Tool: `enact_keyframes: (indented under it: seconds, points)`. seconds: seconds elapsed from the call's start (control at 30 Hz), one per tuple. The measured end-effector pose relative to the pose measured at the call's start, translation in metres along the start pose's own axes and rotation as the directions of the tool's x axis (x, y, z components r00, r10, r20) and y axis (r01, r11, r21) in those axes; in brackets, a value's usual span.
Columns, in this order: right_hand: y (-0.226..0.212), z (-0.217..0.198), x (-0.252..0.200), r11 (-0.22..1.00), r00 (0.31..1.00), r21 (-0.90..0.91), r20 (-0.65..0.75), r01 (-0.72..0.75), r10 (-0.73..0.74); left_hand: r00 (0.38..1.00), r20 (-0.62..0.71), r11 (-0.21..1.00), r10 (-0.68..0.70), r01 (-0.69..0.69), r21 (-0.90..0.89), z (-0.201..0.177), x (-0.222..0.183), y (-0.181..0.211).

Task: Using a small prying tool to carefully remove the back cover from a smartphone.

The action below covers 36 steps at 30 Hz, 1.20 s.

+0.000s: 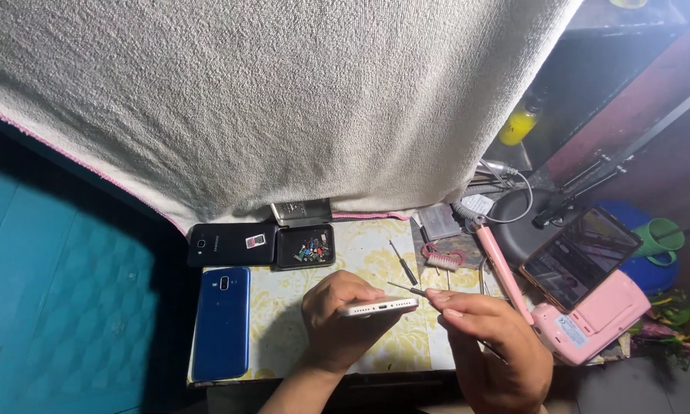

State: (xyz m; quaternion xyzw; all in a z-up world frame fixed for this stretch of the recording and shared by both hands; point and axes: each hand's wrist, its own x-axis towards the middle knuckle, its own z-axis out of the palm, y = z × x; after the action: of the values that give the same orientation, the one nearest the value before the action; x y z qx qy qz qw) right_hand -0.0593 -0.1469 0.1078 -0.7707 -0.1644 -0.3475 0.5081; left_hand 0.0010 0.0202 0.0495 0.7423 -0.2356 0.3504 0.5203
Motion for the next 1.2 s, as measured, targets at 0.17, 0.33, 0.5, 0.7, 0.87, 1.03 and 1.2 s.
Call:
enact_keyframes:
  seconds: [0.17,0.33,0.5,0.7,0.87,1.03,1.2]
  points:
    - [0.006,0.006,-0.007,0.996,0.997,-0.064,0.035,0.067,-0.065,0.999,0.011,0.981,-0.045,0.046,-0.189,-0.002,-0.013,-0.009]
    - [0.008,0.007,-0.01,0.993,0.994,-0.054,0.038,0.108,-0.106,0.999,-0.01,0.995,-0.042,0.04,-0.094,-0.004,-0.018,-0.013]
    - [0.004,0.006,-0.004,0.992,0.992,-0.07,0.083,0.102,-0.096,1.0,0.003,1.0,0.011,-0.011,0.012,-0.006,-0.01,-0.009]
    - [0.008,0.004,0.005,0.982,0.978,-0.075,0.126,0.176,-0.165,1.0,-0.018,0.997,0.022,-0.02,0.071,-0.003,-0.01,-0.012]
    - [0.005,-0.003,0.013,0.976,0.967,-0.121,0.204,0.182,-0.155,0.999,-0.005,0.995,0.036,-0.035,0.089,-0.005,-0.011,-0.013]
    - [0.001,-0.028,0.04,0.993,0.866,-0.091,0.5,0.071,-0.016,0.999,0.003,0.995,0.038,-0.039,0.093,-0.007,-0.013,-0.012]
    - [0.001,-0.035,0.037,0.949,0.811,-0.232,0.584,0.214,-0.04,0.999,0.044,0.995,0.014,-0.019,0.102,-0.006,-0.018,-0.012]
